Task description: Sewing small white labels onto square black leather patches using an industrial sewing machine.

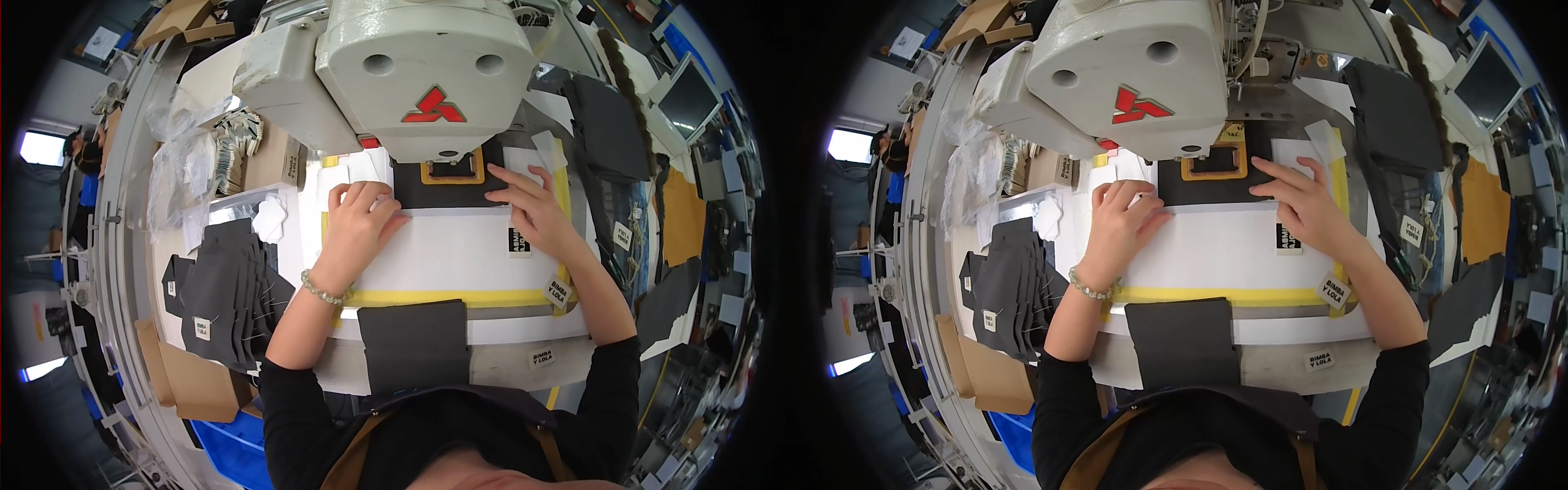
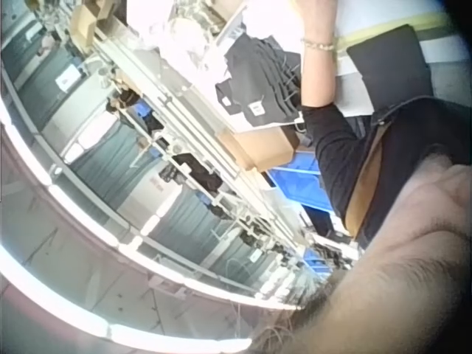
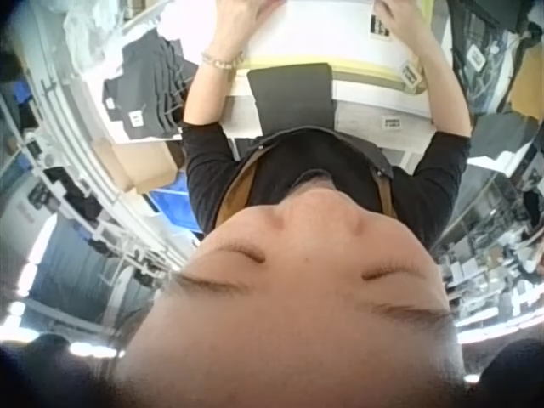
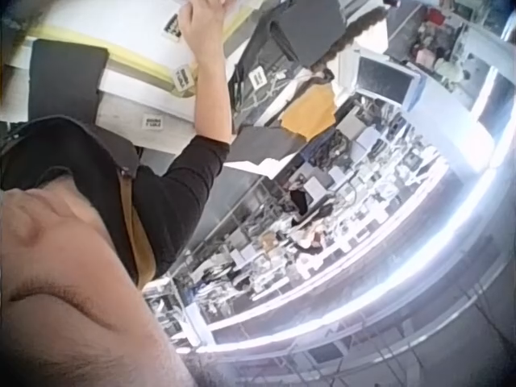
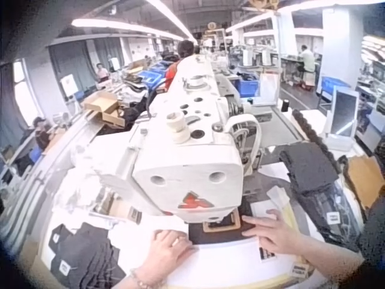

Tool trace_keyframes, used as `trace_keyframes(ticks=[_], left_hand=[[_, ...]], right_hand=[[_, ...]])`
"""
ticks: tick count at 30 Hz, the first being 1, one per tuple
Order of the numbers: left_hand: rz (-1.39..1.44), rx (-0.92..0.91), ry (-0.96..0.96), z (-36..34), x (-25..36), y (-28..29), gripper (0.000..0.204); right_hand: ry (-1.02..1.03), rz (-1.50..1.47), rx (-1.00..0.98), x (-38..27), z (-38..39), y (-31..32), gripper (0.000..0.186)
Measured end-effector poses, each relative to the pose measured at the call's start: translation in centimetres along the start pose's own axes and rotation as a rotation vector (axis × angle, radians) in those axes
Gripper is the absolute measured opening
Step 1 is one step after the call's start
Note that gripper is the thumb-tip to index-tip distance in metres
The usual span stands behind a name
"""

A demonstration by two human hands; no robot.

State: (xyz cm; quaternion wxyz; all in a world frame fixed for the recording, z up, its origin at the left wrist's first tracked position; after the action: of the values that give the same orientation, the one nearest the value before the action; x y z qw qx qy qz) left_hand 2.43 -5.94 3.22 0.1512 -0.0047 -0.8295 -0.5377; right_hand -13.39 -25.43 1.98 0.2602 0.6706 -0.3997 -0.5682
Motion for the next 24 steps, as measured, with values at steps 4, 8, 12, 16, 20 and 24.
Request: trace_keyframes(ticks=[4,8,12,16,20,24], left_hand=[[-0.023,0.002,-0.016,0.0,0.2,-0.1,0.018],[-0.061,0.007,-0.028,0.0,0.4,-0.2,0.018],[-0.085,0.007,-0.039,-0.1,0.6,-0.1,0.017],[-0.093,0.005,-0.041,0.0,0.6,0.0,0.017],[-0.106,0.001,-0.049,0.0,0.8,0.0,0.016],[-0.166,-0.028,-0.085,0.2,1.2,-0.2,0.015]], right_hand=[[0.019,0.144,0.098,0.1,0.3,0.6,0.030],[0.067,0.263,0.169,0.1,0.7,0.7,0.028],[0.071,0.302,0.185,-0.1,0.8,0.7,0.024],[0.075,0.320,0.174,-0.3,0.7,0.6,0.023],[0.127,0.394,0.162,-0.9,0.9,0.4,0.020],[0.204,0.578,0.149,-2.2,1.1,0.0,0.013]])
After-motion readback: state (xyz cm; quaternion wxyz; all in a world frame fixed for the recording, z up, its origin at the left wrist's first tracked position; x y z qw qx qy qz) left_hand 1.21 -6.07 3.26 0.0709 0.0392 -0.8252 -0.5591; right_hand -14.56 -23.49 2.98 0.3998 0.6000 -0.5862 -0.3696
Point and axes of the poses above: each hand's wrist, its own z-axis away from the middle knuckle, its own y-axis out of the back of the hand, x = y × z, the point moved 6 cm from there along -z, towards the middle knuckle, and after that the axes turned 4 degrees about -x, right-handed, at the moved point
